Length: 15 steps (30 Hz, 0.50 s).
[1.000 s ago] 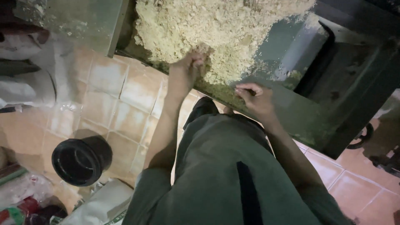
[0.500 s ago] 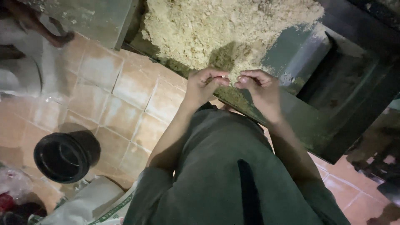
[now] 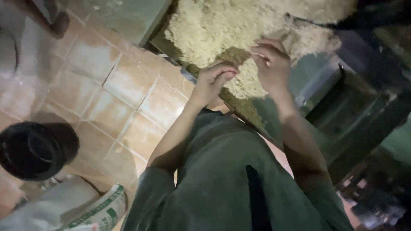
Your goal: The person uses both hands to manually break apart and feed a large quantity of a light-colored, fibrous food substance into a processing machine. They repeatedly scoop the material from a pile and push it into the machine's intake chute, occasionally adjusting a wheel on the side of the equipment.
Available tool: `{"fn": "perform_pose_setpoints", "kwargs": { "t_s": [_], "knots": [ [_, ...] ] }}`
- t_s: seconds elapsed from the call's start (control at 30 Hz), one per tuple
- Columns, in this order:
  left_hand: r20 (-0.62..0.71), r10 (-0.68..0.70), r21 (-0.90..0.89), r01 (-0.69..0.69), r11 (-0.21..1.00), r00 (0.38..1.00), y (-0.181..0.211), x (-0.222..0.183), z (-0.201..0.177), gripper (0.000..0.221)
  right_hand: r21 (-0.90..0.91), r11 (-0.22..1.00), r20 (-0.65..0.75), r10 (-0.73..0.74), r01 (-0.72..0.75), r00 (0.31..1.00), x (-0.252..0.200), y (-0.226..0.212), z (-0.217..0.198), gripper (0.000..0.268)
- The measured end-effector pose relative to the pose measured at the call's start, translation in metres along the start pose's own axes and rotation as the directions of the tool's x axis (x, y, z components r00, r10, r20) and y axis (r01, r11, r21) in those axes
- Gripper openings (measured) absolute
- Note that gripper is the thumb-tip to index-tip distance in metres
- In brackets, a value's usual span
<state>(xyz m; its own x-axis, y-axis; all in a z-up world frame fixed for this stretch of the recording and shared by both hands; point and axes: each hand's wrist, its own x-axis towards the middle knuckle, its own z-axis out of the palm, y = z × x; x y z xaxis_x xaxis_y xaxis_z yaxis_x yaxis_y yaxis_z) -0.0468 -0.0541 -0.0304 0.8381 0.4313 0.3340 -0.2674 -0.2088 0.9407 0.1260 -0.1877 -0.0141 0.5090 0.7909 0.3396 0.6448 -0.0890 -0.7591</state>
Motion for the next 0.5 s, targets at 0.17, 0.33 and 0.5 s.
{"fn": "perform_pose_setpoints", "kwargs": {
  "t_s": [0.17, 0.33, 0.5],
  "knots": [
    [-0.242, -0.08, -0.194, 0.032, 0.98, 0.967, 0.002, -0.001, 0.009, 0.011, 0.401, 0.86, 0.181, 0.265, -0.317, 0.947, -0.017, -0.004, 0.012, 0.029],
    [-0.308, -0.115, -0.294, 0.02, 0.956, 0.945, 0.018, -0.027, -0.003, 0.011, 0.491, 0.767, 0.286, 0.307, -0.414, 0.908, -0.033, -0.011, 0.036, 0.024],
    [-0.417, -0.23, -0.031, 0.239, 0.97, 0.879, 0.032, -0.122, -0.034, 0.013, 0.111, 0.972, 0.306, 0.163, -0.205, 0.938, -0.032, -0.001, 0.043, 0.015]
  ]
}}
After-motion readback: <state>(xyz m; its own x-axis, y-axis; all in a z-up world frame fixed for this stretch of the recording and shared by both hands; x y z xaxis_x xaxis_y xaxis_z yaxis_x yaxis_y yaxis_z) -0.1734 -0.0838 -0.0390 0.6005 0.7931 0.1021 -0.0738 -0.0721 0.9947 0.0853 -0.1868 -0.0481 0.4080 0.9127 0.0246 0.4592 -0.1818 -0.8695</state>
